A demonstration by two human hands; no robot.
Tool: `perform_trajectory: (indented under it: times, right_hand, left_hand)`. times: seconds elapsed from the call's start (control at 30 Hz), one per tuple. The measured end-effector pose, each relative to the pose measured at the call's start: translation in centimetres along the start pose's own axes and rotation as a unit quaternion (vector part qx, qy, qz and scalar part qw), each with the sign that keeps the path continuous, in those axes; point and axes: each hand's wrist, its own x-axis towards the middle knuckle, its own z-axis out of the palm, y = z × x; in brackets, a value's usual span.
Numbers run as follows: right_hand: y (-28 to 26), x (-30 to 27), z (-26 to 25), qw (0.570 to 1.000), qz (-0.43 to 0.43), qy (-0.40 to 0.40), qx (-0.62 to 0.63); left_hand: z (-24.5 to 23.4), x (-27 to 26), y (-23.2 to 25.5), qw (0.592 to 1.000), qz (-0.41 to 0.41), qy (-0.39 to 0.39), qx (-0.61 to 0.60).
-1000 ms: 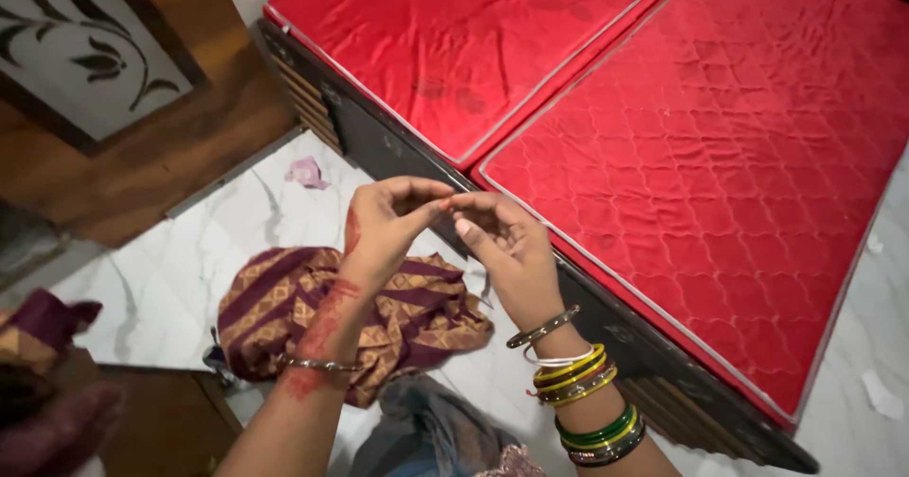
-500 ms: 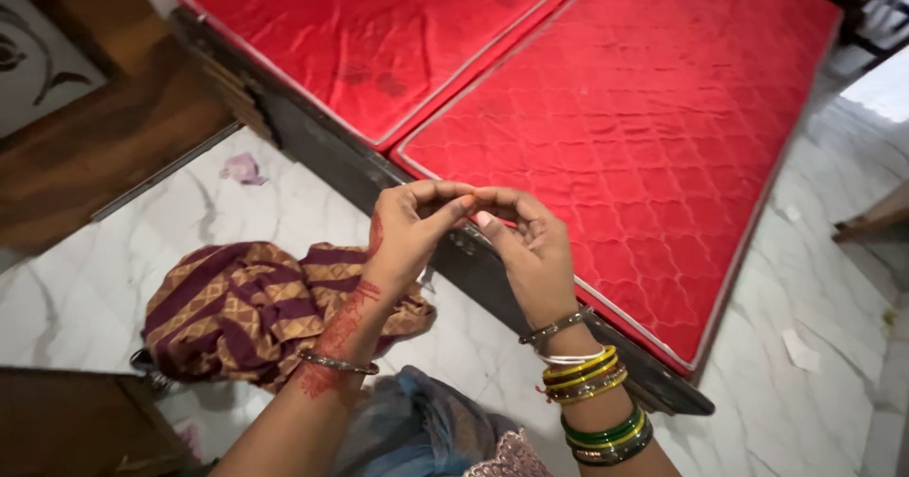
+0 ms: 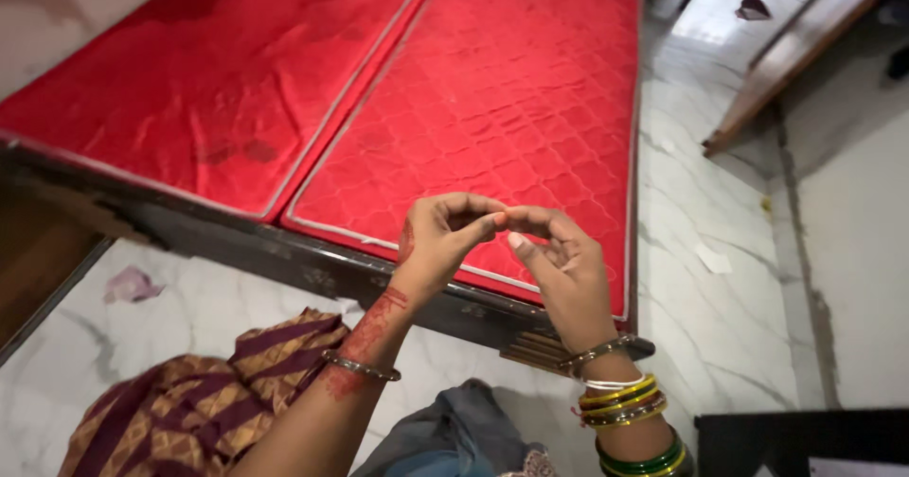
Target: The person folds a patterned maroon and gold bedsheet and a brown towel on a red mattress. The person then wipes the mattress surface with a white tissue and lifts the mattress to show its underside.
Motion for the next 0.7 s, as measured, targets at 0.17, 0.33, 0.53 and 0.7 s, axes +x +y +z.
perform_trajectory:
  times: [0.17,0.33,0.53,0.7]
  right_hand:
    - [-0.3,1.5,-1.6,0.998,0.018,0.044,-0.028]
    - [0.2,2.9,-2.1,0.995,0.032,0.085,-0.045]
    - [0.9,3.3,-3.2,0.992,0.031,0.108,-0.054]
    - [0.9,3.9,-5.3,0.989,0.033,0.135,-0.052]
  left_hand:
    - [1.3,3.9,-0.4,0.997,-0.002,-0.066,-0.030]
    - [1.3,6.4,-0.9,0.994,-0.025,-0.100,-0.021]
    - [2.8,8.2,-2.4,0.991,-0.049,-0.118,-0.026]
    - [4.8,9.5,-3.1,0.985,-0.043,-0.142,-0.085]
